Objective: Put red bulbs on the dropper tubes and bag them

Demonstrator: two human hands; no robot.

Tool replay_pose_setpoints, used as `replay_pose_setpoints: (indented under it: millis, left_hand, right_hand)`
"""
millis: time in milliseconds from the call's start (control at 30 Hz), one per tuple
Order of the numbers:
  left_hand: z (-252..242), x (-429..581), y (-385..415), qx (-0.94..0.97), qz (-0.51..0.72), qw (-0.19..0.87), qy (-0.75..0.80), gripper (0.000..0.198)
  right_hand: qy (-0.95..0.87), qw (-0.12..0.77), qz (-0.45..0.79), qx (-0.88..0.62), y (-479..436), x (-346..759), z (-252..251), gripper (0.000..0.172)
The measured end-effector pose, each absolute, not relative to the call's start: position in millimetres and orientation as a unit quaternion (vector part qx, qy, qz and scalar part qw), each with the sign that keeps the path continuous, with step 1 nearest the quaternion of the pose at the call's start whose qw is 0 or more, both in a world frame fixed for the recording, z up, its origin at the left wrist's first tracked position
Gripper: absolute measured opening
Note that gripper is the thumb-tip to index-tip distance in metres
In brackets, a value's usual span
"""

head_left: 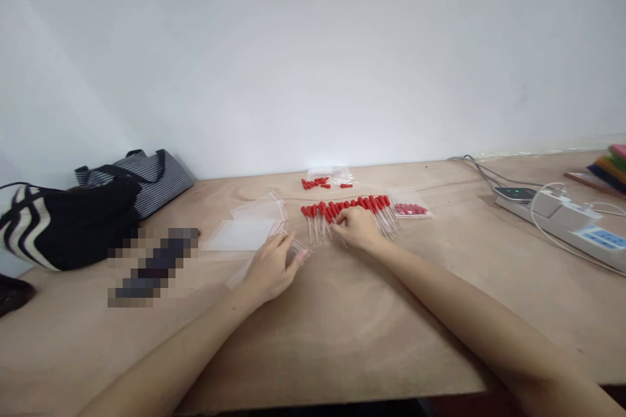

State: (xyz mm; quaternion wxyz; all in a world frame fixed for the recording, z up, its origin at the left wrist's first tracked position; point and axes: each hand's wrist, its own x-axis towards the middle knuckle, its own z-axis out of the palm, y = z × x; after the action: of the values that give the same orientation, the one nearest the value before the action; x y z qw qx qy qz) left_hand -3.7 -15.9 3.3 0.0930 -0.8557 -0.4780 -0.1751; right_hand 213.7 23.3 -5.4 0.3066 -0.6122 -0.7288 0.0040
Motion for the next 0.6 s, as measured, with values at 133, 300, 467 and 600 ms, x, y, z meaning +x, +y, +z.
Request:
replay_pose_setpoints:
  millis: [133,300,467,600]
  left_hand:
    - [-3.2,-12.1,-21.3,-0.846,-0.155,0.111,-0.498,0.058]
    - [-6.0,-37.9,-28.1,-0.895,-0.120,0.041,-0.428,0.043]
    - [10.2,-46.6,-43.2,-0.930,-0.087,-0.068,-0.352,0.038]
    - [13.7,-34.5,-49.7,-0.925,-0.097,-0.101,-0.354,0.052]
  right_hand:
    - [-0.721,0.265,-0.021,-0.640,23.3,200.2,-7.0,0.009]
    - [-0.729,0.248,-0.019,-0.638,21.0,200.0,-10.3,0.008]
    - [-0.752,0.293,-0.025,-0.590,19.5,197.3,-13.2,0.008]
    - [-0.817,0.337,0.012,-0.469,11.8,198.4,-13.9,0.009]
